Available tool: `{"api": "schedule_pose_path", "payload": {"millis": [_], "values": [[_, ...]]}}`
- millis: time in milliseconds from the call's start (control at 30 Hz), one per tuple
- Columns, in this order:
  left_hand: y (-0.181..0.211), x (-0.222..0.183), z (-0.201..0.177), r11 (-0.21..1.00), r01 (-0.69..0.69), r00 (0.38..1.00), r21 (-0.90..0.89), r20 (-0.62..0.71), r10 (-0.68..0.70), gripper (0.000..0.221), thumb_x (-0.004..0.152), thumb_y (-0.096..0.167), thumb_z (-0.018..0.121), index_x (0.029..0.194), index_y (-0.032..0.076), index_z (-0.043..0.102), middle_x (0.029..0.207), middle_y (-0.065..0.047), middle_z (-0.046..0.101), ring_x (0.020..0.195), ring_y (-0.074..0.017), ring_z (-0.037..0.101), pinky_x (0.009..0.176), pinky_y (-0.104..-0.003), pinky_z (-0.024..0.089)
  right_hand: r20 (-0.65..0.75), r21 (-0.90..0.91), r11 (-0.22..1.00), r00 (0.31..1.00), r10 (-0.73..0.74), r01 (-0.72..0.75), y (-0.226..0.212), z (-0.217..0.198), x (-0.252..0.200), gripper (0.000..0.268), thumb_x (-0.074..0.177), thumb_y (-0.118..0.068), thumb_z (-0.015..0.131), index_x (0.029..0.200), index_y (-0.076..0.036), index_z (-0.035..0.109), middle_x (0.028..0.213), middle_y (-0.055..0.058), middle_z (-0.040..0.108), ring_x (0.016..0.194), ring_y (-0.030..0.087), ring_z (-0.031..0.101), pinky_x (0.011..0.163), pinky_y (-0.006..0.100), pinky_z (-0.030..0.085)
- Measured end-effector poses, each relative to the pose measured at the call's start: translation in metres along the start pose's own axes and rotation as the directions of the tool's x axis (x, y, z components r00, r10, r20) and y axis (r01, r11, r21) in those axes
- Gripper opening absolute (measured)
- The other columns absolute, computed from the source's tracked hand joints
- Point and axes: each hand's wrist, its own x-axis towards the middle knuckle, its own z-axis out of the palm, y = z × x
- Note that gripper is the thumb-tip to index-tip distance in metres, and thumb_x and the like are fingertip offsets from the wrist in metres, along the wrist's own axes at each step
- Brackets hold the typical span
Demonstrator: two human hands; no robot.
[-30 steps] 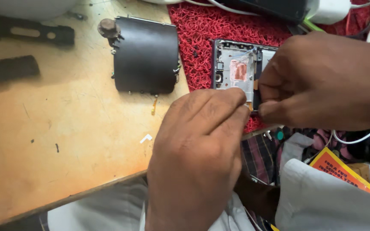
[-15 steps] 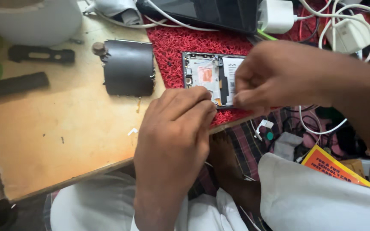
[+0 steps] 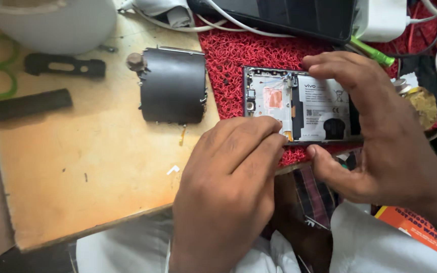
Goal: The person works on a disassembled smartphone, pressing down internal components and applying adhesive to small parts. They handle a battery, a small black plastic piece, and a tube of glue while repositioning internal elements.
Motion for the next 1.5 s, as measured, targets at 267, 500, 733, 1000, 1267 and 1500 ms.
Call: {"api": "schedule_pose_path", "payload": {"millis": [267, 500, 733, 1000, 1267, 1500], "values": [[-0.002, 0.006, 0.005, 1.000, 0.005, 1.000, 0.012, 0.019, -0.006, 0.030, 0.073, -0.006, 0.074, 0.103, -0.004, 0.069, 0.111, -0.012, 0.069, 0.108, -0.0300, 0.069, 0.095, -0.042, 0.054, -0.064, 0.012, 0.999, 0.997, 0.043, -0.043, 0.002, 0.010, -0.002, 0.084, 0.066, -0.010, 0.071, 0.143, -0.003, 0.037, 0.142, 0.020, 0.055, 0.135, 0.038, 0.054, 0.116, 0.048, 0.044], [-0.006, 0.007, 0.010, 1.000, 0.002, 1.000, 0.029, -0.022, -0.001, 0.028, 0.072, -0.006, 0.074, 0.099, -0.004, 0.071, 0.108, -0.013, 0.071, 0.106, -0.0306, 0.071, 0.094, -0.042, 0.056, -0.114, 0.006, 0.999, 0.992, 0.048, -0.048, 0.004, 0.022, -0.003, 0.083, 0.069, -0.008, 0.069, 0.144, -0.002, 0.034, 0.142, 0.022, 0.053, 0.138, 0.035, 0.055, 0.119, 0.044, 0.047], [-0.011, 0.011, 0.009, 1.000, 0.007, 1.000, -0.005, 0.026, -0.007, 0.029, 0.068, -0.006, 0.072, 0.098, -0.007, 0.071, 0.106, -0.016, 0.071, 0.103, -0.0319, 0.072, 0.091, -0.042, 0.057, -0.130, 0.095, 0.992, 0.987, 0.092, -0.080, 0.007, 0.029, -0.004, 0.078, 0.073, -0.006, 0.068, 0.144, -0.003, 0.034, 0.143, 0.020, 0.050, 0.142, 0.030, 0.055, 0.123, 0.042, 0.050], [-0.012, 0.012, 0.012, 1.000, 0.011, 1.000, 0.003, 0.020, -0.011, 0.031, 0.068, -0.004, 0.074, 0.099, -0.005, 0.071, 0.106, -0.014, 0.071, 0.102, -0.0309, 0.072, 0.089, -0.041, 0.057, -0.083, 0.097, 0.992, 0.992, 0.091, -0.083, 0.008, 0.029, -0.004, 0.087, 0.071, -0.004, 0.069, 0.147, 0.001, 0.026, 0.144, 0.025, 0.045, 0.145, 0.035, 0.050, 0.128, 0.046, 0.042], [-0.013, 0.015, 0.010, 0.999, 0.001, 0.999, -0.032, 0.043, 0.000, 0.032, 0.066, -0.005, 0.074, 0.098, -0.008, 0.070, 0.104, -0.016, 0.070, 0.100, -0.0319, 0.072, 0.087, -0.041, 0.058, -0.117, 0.049, 0.997, 0.991, 0.061, -0.056, 0.011, 0.033, -0.005, 0.089, 0.075, -0.009, 0.076, 0.147, 0.001, 0.024, 0.145, 0.024, 0.045, 0.144, 0.035, 0.052, 0.130, 0.047, 0.038], [-0.015, 0.014, 0.012, 0.999, -0.005, 0.999, -0.038, 0.037, 0.006, 0.031, 0.067, -0.005, 0.075, 0.098, -0.008, 0.070, 0.104, -0.016, 0.070, 0.100, -0.0322, 0.073, 0.086, -0.041, 0.058, -0.142, 0.143, 0.989, 0.989, 0.049, -0.029, 0.016, 0.037, -0.007, 0.085, 0.081, -0.010, 0.077, 0.148, -0.001, 0.026, 0.147, 0.023, 0.043, 0.145, 0.034, 0.052, 0.128, 0.044, 0.048]]}}
